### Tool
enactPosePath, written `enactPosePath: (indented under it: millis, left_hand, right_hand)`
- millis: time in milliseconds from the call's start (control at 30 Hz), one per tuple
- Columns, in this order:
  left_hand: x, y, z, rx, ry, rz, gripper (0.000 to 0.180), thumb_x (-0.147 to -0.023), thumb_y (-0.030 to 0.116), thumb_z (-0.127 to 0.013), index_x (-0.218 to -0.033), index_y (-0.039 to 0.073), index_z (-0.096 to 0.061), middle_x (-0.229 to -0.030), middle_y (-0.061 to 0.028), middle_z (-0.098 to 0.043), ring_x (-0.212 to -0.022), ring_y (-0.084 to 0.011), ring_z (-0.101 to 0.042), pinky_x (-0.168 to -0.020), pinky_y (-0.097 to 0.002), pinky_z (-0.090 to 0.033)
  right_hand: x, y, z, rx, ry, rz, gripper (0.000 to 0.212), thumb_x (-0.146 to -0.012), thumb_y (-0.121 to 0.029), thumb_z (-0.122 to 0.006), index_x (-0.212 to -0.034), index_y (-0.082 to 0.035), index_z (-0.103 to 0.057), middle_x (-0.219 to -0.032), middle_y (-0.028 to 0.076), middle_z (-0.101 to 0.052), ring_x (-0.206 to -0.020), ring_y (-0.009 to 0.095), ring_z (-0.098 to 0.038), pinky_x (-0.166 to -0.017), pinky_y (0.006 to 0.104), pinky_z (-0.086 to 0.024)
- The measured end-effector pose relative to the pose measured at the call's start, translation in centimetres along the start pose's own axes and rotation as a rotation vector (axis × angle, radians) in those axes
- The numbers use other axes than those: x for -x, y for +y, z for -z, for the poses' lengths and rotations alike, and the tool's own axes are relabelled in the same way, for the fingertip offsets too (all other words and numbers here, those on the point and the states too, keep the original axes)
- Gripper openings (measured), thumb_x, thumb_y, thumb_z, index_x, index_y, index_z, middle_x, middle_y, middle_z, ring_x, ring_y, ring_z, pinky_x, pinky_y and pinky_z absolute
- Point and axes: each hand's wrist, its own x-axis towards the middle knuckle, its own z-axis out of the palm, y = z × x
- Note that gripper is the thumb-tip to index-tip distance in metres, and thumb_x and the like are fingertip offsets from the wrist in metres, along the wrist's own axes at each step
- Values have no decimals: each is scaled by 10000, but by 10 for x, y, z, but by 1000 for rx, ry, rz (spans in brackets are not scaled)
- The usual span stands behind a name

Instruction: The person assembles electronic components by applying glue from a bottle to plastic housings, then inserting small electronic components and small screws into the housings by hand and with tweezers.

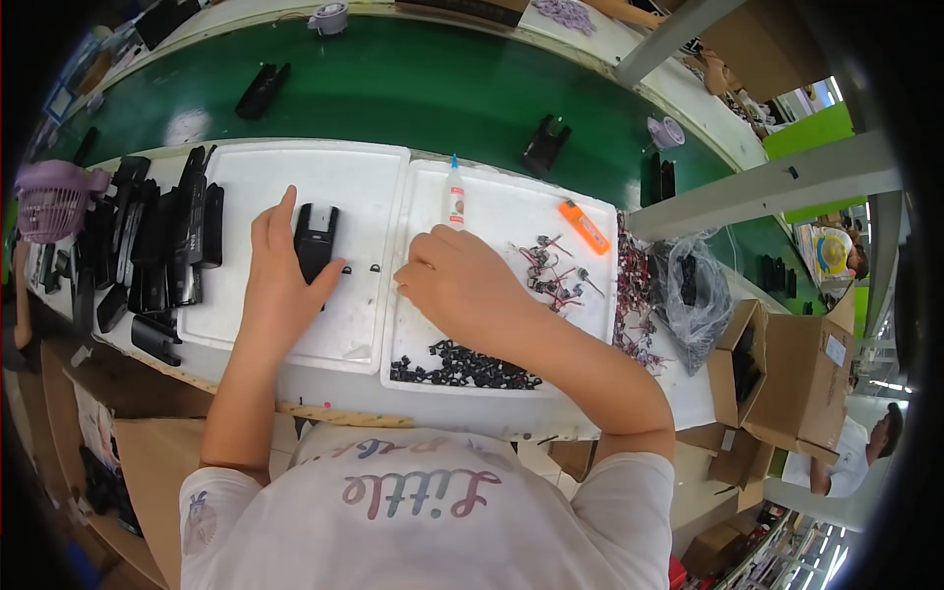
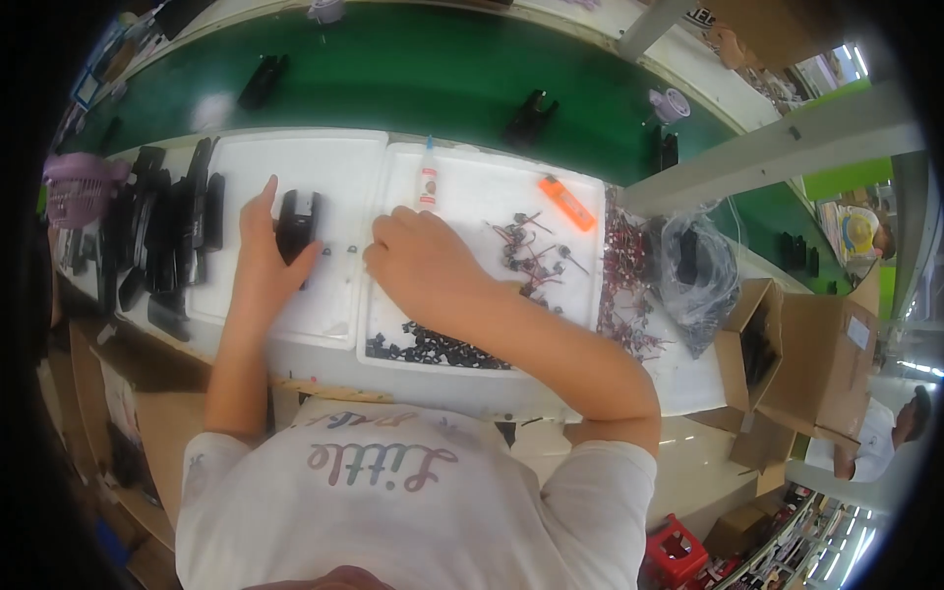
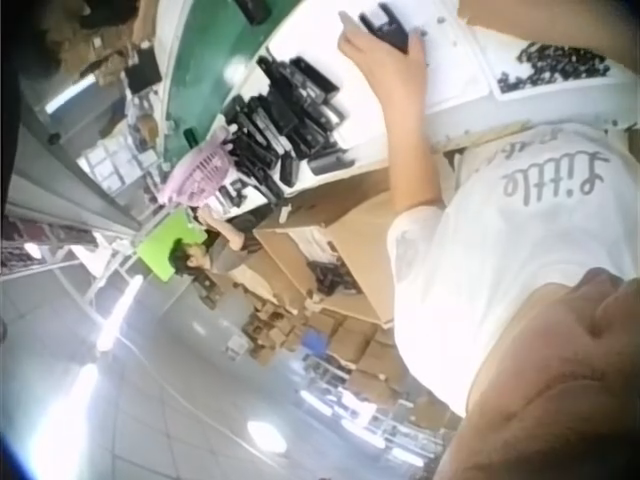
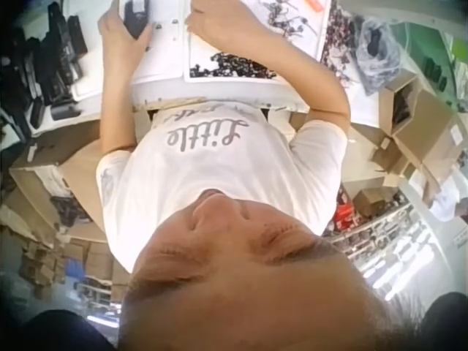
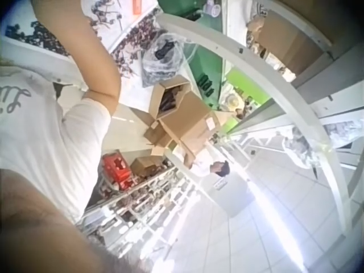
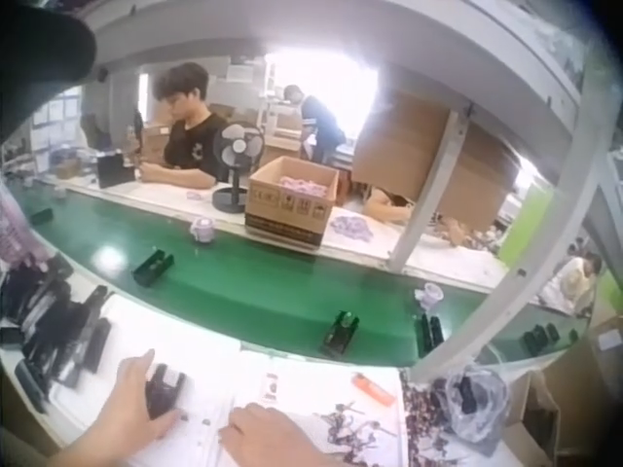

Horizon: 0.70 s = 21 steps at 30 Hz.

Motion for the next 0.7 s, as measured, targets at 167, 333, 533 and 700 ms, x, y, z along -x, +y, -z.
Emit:
enactPosePath:
  millis: [167, 333, 533, 700]
  left_hand:
    - [6, 9, 6, 268, -96, 298, 747, -713, 71, -680, -1332, -19, -272, -1009, -189, -538, -911, -302, -554, -803, -354, -450]
    - [19, 10, 23, 1122, -236, 562, 683, -720, 56, -681, -1301, -10, -327, -876, -113, -582, -759, -174, -587, -712, -287, -459]
    - [29, 17, 31, 1874, -477, 590, 664, -772, 222, -617, -1280, -77, -309, -892, -193, -571, -587, -233, -613, -508, -308, -527]
    - [28, 14, 19, 2563, -753, 649, 729, -817, 290, -518, -1336, -96, -181, -1002, -274, -513, -741, -324, -623, -650, -399, -566]
  right_hand:
    - [-27, -4, -22, -7, 74, -6, 58, -689, -107, -615, -682, -53, -595, -750, 65, -500, -758, 223, -505, -654, 334, -421]
    - [-38, -6, -36, 97, -59, -128, 46, -674, -77, -598, -652, -50, -569, -759, 78, -513, -770, 235, -517, -645, 340, -426]
    - [-35, -2, -33, 0, 35, -174, 47, -680, -61, -594, -694, -28, -565, -744, 97, -525, -739, 239, -543, -616, 339, -441]
    - [-21, -12, 18, -420, -50, -441, 73, -724, -54, -601, -776, -13, -570, -741, 83, -534, -698, 177, -556, -611, 289, -449]
